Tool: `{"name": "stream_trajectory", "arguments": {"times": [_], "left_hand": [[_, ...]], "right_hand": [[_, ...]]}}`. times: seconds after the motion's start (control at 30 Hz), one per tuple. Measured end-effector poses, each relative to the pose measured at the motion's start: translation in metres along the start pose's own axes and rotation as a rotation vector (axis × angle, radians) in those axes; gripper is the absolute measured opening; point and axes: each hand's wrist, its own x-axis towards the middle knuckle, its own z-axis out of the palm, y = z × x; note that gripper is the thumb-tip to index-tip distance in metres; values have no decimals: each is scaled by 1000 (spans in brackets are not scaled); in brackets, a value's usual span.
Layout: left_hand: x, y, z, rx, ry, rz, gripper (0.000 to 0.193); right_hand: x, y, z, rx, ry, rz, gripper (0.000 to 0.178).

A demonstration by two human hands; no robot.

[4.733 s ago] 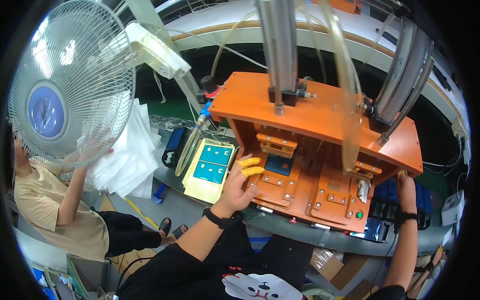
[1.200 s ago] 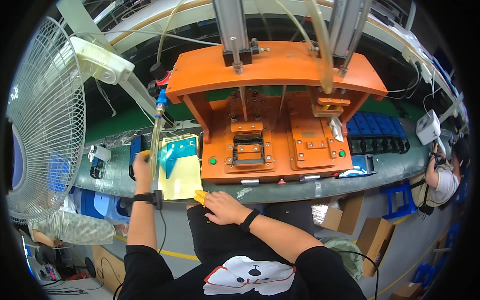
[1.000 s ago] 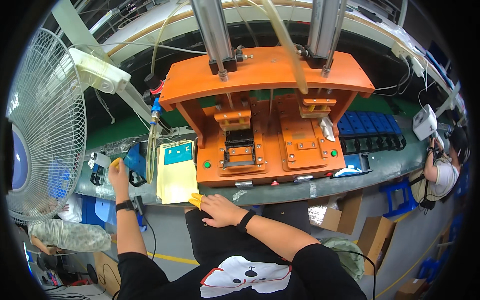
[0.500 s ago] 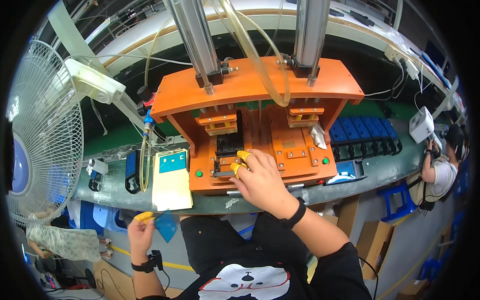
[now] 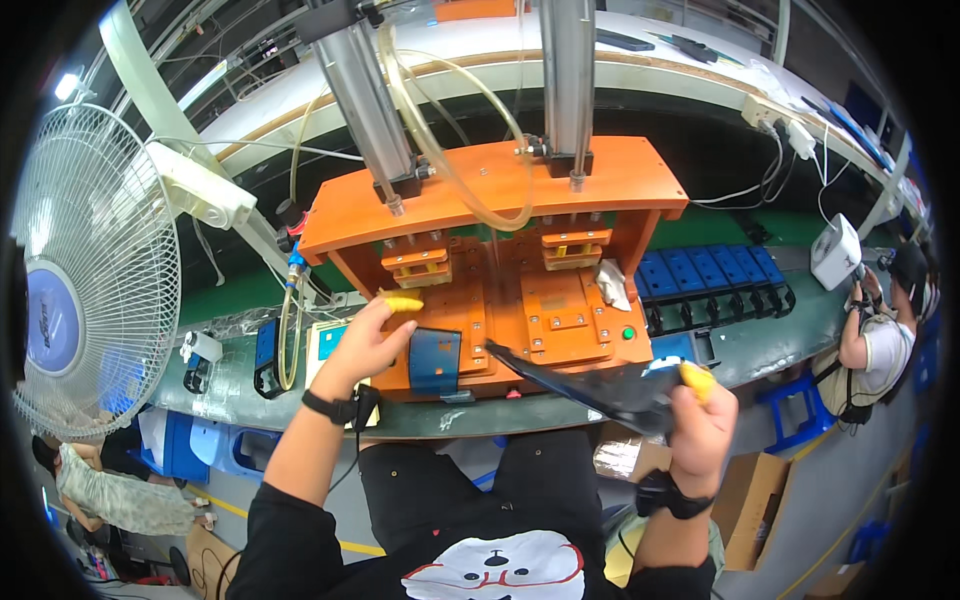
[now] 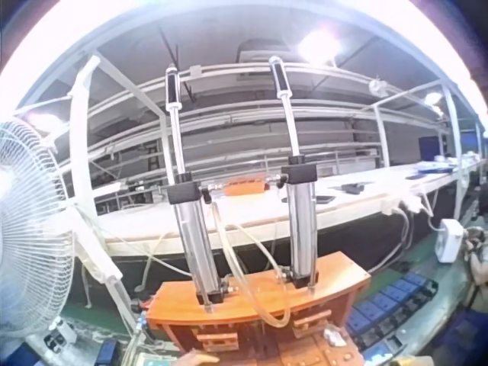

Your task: Operator uses a pneumatic press and hand-assembly to join plastic housings and internal components.

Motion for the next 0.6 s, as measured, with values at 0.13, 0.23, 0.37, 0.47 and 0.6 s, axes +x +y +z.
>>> {"name": "stream_trajectory", "arguments": {"times": [0.13,0.23,0.37,0.47,0.6], "left_hand": [[45,-14,8,125,-148,-169,35],[73,-21,17,364,-209,-355,36],[96,-62,17,451,-341,-453,41],[98,-99,19,271,16,63,50],[91,-76,28,710,-86,-71,52]], "right_hand": [[-46,19,-88,391,382,0,25],[-87,37,-150,580,571,49,23],[-117,51,-193,640,696,72,22],[-116,63,-209,646,774,77,21],[-113,76,-227,672,861,100,22]]}}
